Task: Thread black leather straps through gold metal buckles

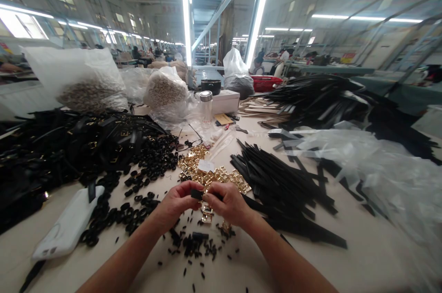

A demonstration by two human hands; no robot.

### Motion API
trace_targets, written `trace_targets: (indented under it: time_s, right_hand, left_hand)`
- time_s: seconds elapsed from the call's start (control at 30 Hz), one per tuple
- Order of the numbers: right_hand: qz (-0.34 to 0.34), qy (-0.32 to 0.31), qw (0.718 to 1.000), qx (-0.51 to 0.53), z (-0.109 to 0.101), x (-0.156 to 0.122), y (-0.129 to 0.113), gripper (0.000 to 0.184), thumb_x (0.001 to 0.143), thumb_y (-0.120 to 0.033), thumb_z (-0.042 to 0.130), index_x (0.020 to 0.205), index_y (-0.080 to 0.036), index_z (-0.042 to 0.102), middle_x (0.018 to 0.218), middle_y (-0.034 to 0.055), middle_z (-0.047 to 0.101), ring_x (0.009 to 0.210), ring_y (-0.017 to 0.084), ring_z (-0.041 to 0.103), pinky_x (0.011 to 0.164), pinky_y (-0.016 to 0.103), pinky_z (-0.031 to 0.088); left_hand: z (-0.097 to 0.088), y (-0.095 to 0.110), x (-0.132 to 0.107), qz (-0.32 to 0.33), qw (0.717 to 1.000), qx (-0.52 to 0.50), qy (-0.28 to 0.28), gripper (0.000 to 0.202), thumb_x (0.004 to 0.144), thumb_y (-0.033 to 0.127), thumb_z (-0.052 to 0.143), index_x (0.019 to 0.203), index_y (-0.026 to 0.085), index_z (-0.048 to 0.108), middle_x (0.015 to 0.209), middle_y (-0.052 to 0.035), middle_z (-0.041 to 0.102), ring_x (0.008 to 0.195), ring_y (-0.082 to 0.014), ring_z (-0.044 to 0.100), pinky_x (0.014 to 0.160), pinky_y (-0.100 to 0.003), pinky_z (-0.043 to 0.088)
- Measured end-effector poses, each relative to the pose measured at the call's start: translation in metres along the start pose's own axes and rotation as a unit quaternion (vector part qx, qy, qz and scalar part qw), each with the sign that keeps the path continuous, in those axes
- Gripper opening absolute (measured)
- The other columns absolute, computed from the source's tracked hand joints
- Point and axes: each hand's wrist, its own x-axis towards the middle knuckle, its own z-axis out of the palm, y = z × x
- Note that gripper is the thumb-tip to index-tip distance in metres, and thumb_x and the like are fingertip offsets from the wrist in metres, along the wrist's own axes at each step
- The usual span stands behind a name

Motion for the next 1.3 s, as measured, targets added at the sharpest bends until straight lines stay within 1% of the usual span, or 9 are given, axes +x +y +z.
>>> trace_targets:
  time_s: [0.1, 0.27, 0.43, 0.53, 0.67, 0.8, 0.97, 1.17, 1.3]
  right_hand:
    - [-0.024, 0.043, 0.996, -0.079, -0.001, -0.001, -0.002, 0.025, 0.089, -0.037, 0.056, 0.071, -0.021, 0.061, 0.063, -0.002, 0.06, 0.057, 0.011, 0.052, 0.057, 0.022, 0.034]
    - [-0.08, 0.099, 0.985, -0.113, -0.005, 0.0, -0.004, 0.021, 0.094, -0.031, 0.049, 0.082, -0.021, 0.063, 0.075, 0.0032, 0.065, 0.069, 0.015, 0.058, 0.067, 0.025, 0.04]
    - [-0.133, 0.184, 0.97, -0.089, -0.012, 0.001, -0.007, 0.015, 0.093, -0.026, 0.049, 0.088, -0.021, 0.062, 0.092, 0.0077, 0.063, 0.088, 0.019, 0.058, 0.082, 0.031, 0.043]
    - [-0.111, 0.142, 0.981, -0.076, -0.009, 0.0, -0.007, 0.021, 0.092, -0.029, 0.051, 0.076, -0.02, 0.06, 0.078, 0.0045, 0.061, 0.076, 0.017, 0.057, 0.073, 0.028, 0.044]
    - [-0.064, 0.043, 0.996, -0.036, 0.007, 0.0, -0.006, 0.015, 0.089, -0.034, 0.06, 0.091, -0.021, 0.065, 0.087, 0.0034, 0.063, 0.08, 0.017, 0.058, 0.071, 0.026, 0.043]
    - [-0.027, 0.065, 0.995, 0.069, 0.018, 0.002, -0.002, 0.015, 0.088, -0.033, 0.062, 0.095, -0.02, 0.066, 0.09, 0.0022, 0.065, 0.082, 0.016, 0.059, 0.074, 0.026, 0.045]
    - [0.02, 0.089, 0.972, 0.217, 0.026, 0.003, 0.004, 0.019, 0.086, -0.036, 0.065, 0.097, -0.021, 0.069, 0.093, 0.0022, 0.067, 0.087, 0.018, 0.061, 0.079, 0.028, 0.048]
    - [0.109, 0.05, 0.891, 0.438, 0.031, 0.004, 0.001, 0.03, 0.081, -0.044, 0.067, 0.095, -0.018, 0.07, 0.078, 0.0016, 0.067, 0.067, 0.017, 0.062, 0.061, 0.027, 0.053]
    - [0.098, 0.069, 0.901, 0.417, 0.027, 0.005, -0.005, 0.028, 0.08, -0.046, 0.067, 0.087, -0.019, 0.071, 0.077, 0.0015, 0.067, 0.063, 0.015, 0.06, 0.062, 0.028, 0.053]
  left_hand:
    - [-0.002, 0.005, -0.002, -0.026, 0.999, 0.043, -0.019, 0.024, 0.065, 0.023, 0.078, 0.086, 0.016, 0.07, 0.073, -0.0025, 0.068, 0.059, -0.012, 0.059, 0.058, -0.022, 0.045]
    - [-0.003, 0.004, -0.004, -0.076, 0.99, 0.094, -0.068, 0.016, 0.067, 0.027, 0.075, 0.072, 0.014, 0.068, 0.057, -0.0015, 0.065, 0.051, -0.0115, 0.055, 0.054, -0.022, 0.041]
    - [0.001, 0.006, -0.001, 0.002, 0.999, 0.045, 0.01, 0.014, 0.065, 0.026, 0.075, 0.07, 0.015, 0.068, 0.056, 0.0015, 0.06, 0.052, -0.0095, 0.051, 0.054, -0.02, 0.039]
    - [0.002, 0.005, 0.002, 0.024, 0.997, -0.018, 0.067, 0.016, 0.063, 0.028, 0.076, 0.072, 0.016, 0.069, 0.059, 0.0018, 0.06, 0.052, -0.0084, 0.05, 0.053, -0.019, 0.039]
    - [0.006, -0.002, 0.003, 0.015, 0.997, -0.037, 0.066, 0.02, 0.064, 0.029, 0.079, 0.076, 0.016, 0.071, 0.069, -0.0005, 0.065, 0.058, -0.009, 0.053, 0.058, -0.02, 0.044]
    - [0.009, -0.007, 0.003, 0.014, 0.998, 0.004, 0.06, 0.023, 0.067, 0.031, 0.078, 0.083, 0.016, 0.073, 0.075, -0.0028, 0.068, 0.064, -0.0114, 0.056, 0.061, -0.021, 0.046]
    - [0.015, -0.006, 0.002, 0.032, 0.996, 0.057, 0.063, 0.024, 0.065, 0.034, 0.078, 0.079, 0.014, 0.073, 0.064, -0.0012, 0.063, 0.056, -0.0107, 0.053, 0.055, -0.022, 0.044]
    - [0.02, -0.011, 0.006, 0.056, 0.994, 0.082, 0.048, 0.028, 0.068, 0.04, 0.075, 0.07, 0.012, 0.07, 0.053, 0.0016, 0.054, 0.05, -0.0086, 0.045, 0.048, -0.02, 0.037]
    - [0.021, -0.017, 0.007, 0.058, 0.993, 0.089, 0.044, 0.025, 0.068, 0.037, 0.075, 0.071, 0.013, 0.07, 0.054, 0.0024, 0.053, 0.049, -0.0079, 0.044, 0.049, -0.02, 0.036]
